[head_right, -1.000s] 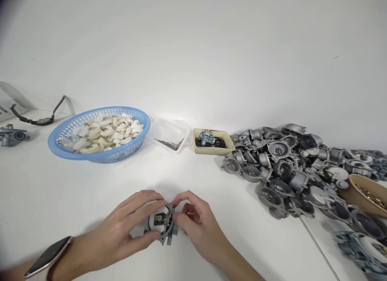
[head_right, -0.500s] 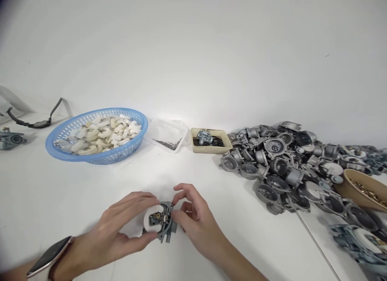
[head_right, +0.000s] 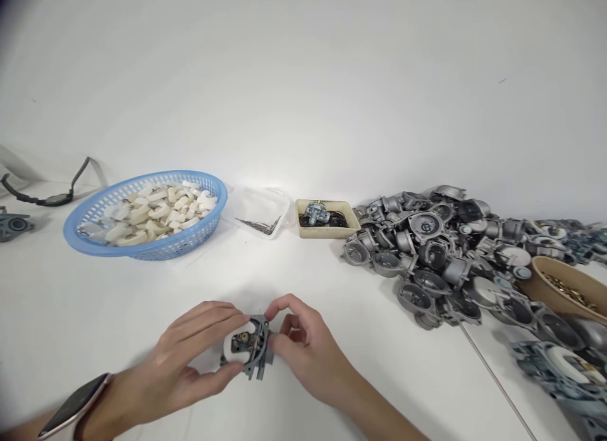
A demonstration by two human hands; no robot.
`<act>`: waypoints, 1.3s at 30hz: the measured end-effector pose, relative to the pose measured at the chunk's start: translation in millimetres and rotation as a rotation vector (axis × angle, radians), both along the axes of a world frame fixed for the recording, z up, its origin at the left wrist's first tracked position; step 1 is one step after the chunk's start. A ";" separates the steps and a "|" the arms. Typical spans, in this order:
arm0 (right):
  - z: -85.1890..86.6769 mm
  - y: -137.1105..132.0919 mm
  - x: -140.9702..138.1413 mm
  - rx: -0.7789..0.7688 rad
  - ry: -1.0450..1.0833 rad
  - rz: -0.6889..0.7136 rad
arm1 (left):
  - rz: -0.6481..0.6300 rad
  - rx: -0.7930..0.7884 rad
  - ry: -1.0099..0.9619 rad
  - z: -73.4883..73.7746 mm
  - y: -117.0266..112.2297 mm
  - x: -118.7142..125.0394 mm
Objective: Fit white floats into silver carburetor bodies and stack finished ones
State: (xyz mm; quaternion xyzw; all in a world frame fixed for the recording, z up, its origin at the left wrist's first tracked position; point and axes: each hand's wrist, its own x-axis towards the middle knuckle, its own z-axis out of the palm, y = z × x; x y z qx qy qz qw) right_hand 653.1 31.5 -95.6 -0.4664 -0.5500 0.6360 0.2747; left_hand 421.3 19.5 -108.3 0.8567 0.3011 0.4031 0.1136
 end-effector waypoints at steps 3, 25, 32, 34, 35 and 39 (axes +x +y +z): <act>0.3 0.9 2.1 0.018 -0.007 -0.008 | -0.002 -0.002 0.018 -0.1 0.6 -0.3; 9.7 -3.5 6.3 0.091 -0.164 0.065 | -0.032 0.011 0.054 -1.7 2.7 -2.7; 6.2 -8.1 4.0 0.270 -0.378 0.089 | -0.022 0.047 0.044 -2.5 3.7 -3.4; 3.4 -7.7 3.1 0.302 -0.394 0.061 | -0.030 0.043 0.039 -2.1 4.0 -3.8; 1.9 -7.5 2.8 0.318 -0.392 0.048 | -0.035 0.040 0.037 -1.8 4.2 -3.9; -2.8 -7.1 2.0 0.389 -0.342 0.047 | -0.044 0.057 0.038 -1.4 5.0 -4.4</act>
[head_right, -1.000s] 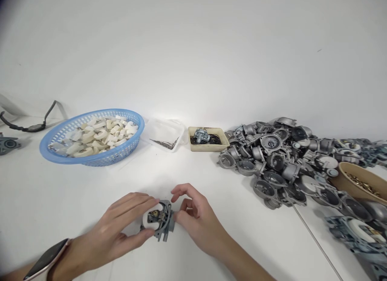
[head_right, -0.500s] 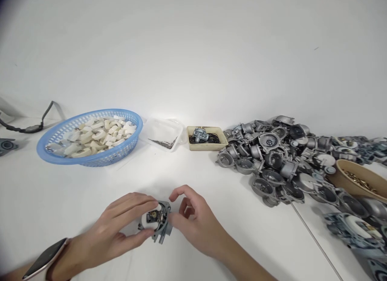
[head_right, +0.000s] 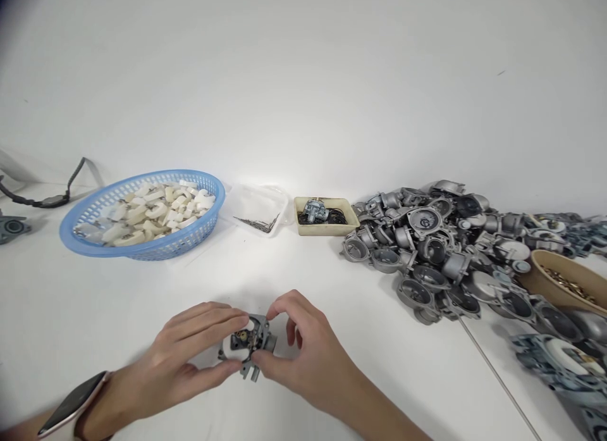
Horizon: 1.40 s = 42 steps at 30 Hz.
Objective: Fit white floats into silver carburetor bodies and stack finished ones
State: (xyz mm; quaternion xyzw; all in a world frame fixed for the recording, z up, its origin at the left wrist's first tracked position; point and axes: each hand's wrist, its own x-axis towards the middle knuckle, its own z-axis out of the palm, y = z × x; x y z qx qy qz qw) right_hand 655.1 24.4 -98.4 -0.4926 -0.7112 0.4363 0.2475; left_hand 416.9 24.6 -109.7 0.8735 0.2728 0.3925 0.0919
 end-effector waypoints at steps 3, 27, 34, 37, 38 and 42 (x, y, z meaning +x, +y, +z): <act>-1.2 0.1 -0.4 0.029 0.014 0.021 | 0.004 0.015 0.034 -1.2 0.7 -0.3; -10.4 15.3 5.4 -0.379 0.360 0.100 | -0.005 -0.018 0.163 -2.9 1.1 -1.0; -13.9 20.3 2.0 -0.476 0.442 0.073 | -0.011 -0.040 0.150 -0.2 0.7 0.2; -14.3 20.7 1.4 -0.476 0.446 0.079 | -0.005 -0.040 0.135 -1.0 0.7 0.6; -14.3 20.6 1.5 -0.472 0.445 0.085 | -0.006 -0.042 0.130 -1.2 0.8 0.8; -15.2 20.5 2.9 -0.440 0.441 0.115 | -0.016 -0.048 0.118 -1.5 1.4 1.8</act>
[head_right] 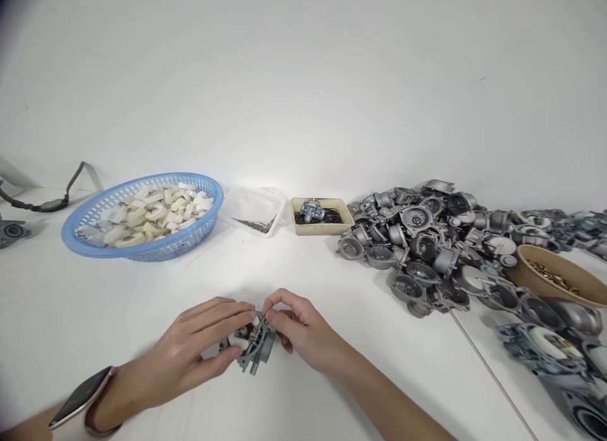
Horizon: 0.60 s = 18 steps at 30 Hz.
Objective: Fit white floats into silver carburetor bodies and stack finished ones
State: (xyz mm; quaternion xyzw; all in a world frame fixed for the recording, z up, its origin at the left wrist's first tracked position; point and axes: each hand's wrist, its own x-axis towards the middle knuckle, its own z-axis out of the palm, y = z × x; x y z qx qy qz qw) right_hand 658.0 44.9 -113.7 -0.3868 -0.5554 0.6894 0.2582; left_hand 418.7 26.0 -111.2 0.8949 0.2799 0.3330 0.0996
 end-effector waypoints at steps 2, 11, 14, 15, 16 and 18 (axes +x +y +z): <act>-1.1 -0.2 0.8 0.017 0.007 0.011 | -0.001 0.002 -0.002 -0.3 -0.1 0.1; 0.3 -1.6 3.5 0.103 -0.082 -0.020 | 0.005 0.015 -0.017 -3.5 -0.2 -1.1; 2.6 -1.6 3.1 0.123 -0.081 -0.038 | 0.002 0.024 -0.025 -3.9 -0.1 -1.2; 3.5 -1.6 2.7 0.129 -0.082 -0.042 | 0.001 0.025 -0.026 -4.0 -0.1 -1.3; 4.4 -1.6 2.4 0.136 -0.085 -0.044 | 0.001 0.026 -0.027 -4.1 -0.2 -1.4; 6.7 -1.6 2.0 0.155 -0.094 -0.045 | 0.002 0.025 -0.023 -4.3 -0.3 -1.8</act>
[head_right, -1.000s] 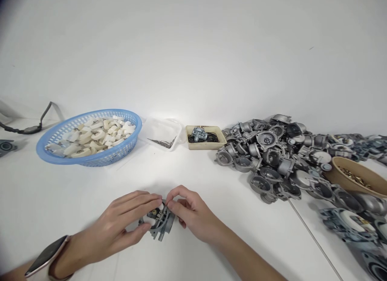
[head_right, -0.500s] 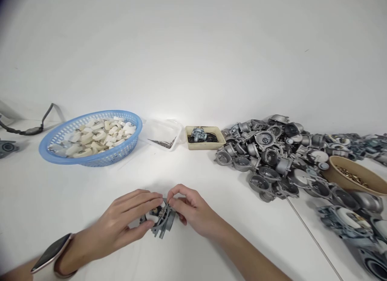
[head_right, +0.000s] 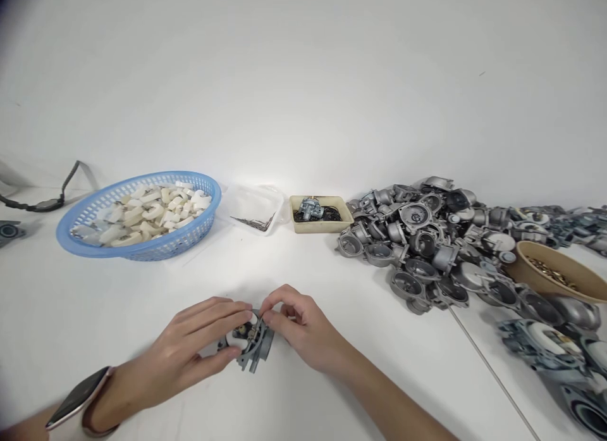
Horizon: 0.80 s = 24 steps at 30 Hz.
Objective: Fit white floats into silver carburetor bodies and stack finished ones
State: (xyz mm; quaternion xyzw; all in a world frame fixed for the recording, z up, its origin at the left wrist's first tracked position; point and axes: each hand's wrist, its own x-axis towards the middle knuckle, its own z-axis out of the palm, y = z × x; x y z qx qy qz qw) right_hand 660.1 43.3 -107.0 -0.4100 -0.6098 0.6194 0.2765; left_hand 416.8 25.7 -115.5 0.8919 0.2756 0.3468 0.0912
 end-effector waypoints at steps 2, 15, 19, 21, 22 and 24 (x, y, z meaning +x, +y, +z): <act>2.2 0.1 -0.1 0.034 -0.012 0.000 | -0.003 0.000 0.007 -0.3 -0.2 -0.4; 2.2 -3.4 -1.4 0.069 -0.081 -0.051 | 0.011 0.012 0.005 0.1 -0.9 -0.8; 5.9 -4.4 -2.5 0.057 -0.096 -0.060 | 0.011 0.033 0.000 -1.1 -0.9 -1.7; 8.4 -4.8 -2.9 0.089 -0.094 -0.060 | 0.016 0.049 -0.007 -1.7 -0.5 -1.9; 9.4 -5.0 -2.7 0.104 -0.101 -0.058 | 0.019 0.054 -0.010 -1.8 -0.3 -1.8; 10.8 -5.9 -1.2 0.142 -0.119 -0.044 | 0.027 0.065 -0.021 -1.4 -0.3 -1.4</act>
